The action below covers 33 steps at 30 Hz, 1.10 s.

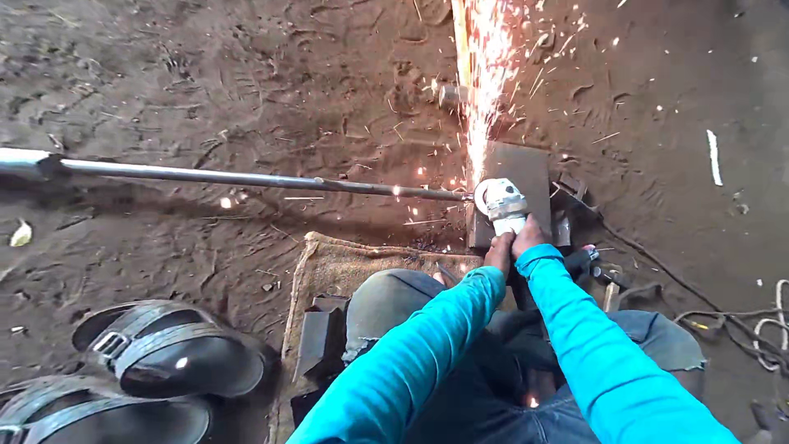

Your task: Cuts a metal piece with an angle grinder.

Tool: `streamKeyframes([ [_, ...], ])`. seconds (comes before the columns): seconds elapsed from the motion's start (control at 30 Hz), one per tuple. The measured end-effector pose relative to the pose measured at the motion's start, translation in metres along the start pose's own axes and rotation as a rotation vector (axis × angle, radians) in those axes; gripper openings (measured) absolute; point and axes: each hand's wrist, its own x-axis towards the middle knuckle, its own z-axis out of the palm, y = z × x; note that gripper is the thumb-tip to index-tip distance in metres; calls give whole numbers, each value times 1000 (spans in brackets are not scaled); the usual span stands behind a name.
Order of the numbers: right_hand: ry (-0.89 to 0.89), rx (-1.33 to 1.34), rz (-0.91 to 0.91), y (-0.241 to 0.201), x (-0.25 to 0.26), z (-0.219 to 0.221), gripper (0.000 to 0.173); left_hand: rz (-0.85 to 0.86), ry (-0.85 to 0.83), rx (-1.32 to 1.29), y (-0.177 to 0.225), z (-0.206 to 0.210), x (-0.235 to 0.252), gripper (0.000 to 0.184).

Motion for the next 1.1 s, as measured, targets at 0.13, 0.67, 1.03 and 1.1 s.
streamKeyframes([
  [0.13, 30, 33, -23, -7, 2, 3, 71, -5, 60, -19, 0, -5, 1, 62],
  [0.67, 26, 10, 0, -3, -3, -5, 68, -59, 26, -49, -2, 2, 0, 64],
  [1.03, 53, 12, 7, 3, -4, -8, 72, -33, -59, 12, 1, 5, -1, 63],
  [1.1, 32, -3, -4, -6, 0, -6, 77, 9, 2, -43, 2, 0, 3, 61],
])
